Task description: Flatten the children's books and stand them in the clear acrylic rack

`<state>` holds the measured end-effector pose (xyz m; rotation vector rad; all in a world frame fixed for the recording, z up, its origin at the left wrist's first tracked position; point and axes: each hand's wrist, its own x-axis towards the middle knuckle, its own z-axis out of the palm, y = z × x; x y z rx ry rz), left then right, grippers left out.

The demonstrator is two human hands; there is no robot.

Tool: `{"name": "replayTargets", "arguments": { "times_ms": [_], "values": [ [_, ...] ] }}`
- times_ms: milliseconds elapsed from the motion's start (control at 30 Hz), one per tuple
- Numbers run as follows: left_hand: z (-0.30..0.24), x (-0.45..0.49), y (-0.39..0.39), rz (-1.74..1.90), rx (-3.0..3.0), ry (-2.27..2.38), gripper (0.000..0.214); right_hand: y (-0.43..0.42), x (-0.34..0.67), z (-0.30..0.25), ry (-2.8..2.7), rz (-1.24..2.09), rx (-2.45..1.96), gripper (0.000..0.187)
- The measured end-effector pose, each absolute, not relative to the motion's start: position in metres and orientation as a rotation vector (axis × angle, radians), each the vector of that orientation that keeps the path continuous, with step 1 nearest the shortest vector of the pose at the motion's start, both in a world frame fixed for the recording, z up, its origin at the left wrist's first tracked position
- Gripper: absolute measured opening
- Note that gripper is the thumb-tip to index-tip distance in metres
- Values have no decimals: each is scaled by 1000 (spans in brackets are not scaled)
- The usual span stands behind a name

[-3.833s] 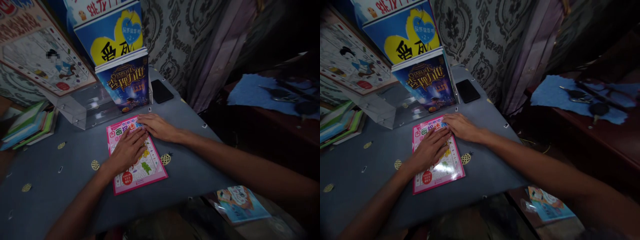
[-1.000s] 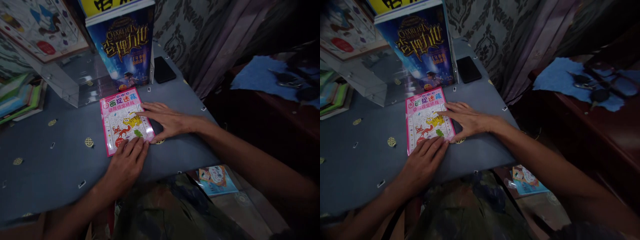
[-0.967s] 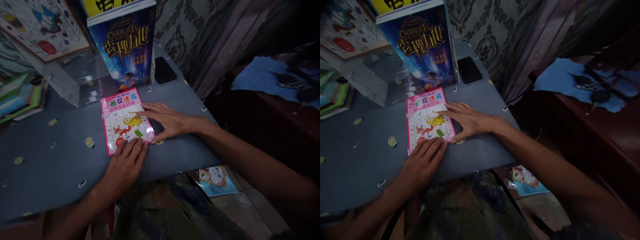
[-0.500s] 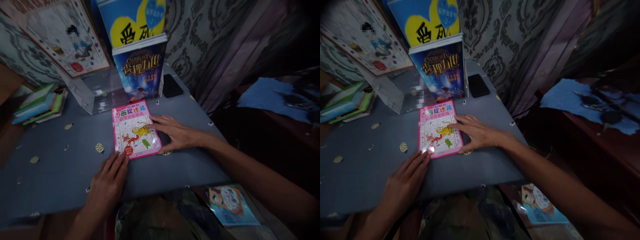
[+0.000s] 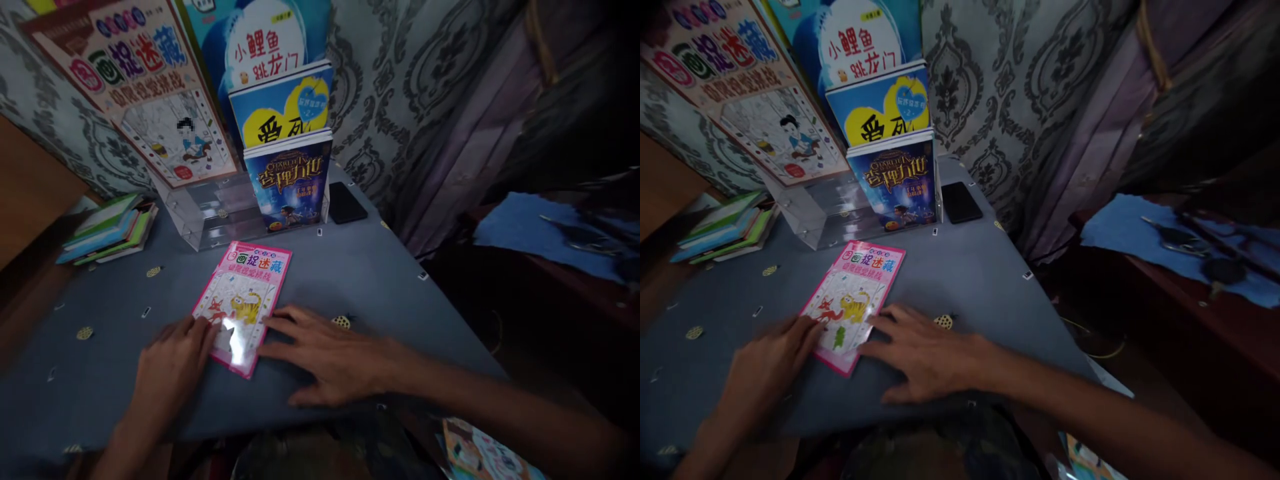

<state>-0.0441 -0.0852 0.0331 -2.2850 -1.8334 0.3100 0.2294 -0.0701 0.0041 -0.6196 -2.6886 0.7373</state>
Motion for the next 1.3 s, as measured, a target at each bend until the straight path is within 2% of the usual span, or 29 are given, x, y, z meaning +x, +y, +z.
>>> {"name": "replayTargets", "arguments": {
  "times_ms": [100,200,267,333,467,667,1300],
  "values": [
    [46,-33,-67,418,-2301,-1889,29,-70,211,1,-2700,715,-438,65],
    [48,-13,-48,272,-2471,-1783,28,-63,200,-2,-2678,713,-357,49],
    [44,2,-36,164,-2571,-1678,27,-54,198,-4,-2566,763,-430,33],
    [39,17,-26,146,-2621,-1587,24,-41,201,-6,-2364,816,-612,25],
    [31,39,-12,224,-2568,-1532,24,-5,215,-15,-1903,855,-971,27],
    [31,56,-9,363,-2486,-1595,27,37,227,-40,-1466,1042,-1027,27],
    [22,49,-6,201,-2502,-1572,30,17,233,-20,-1663,914,-1082,34]
  ]
}}
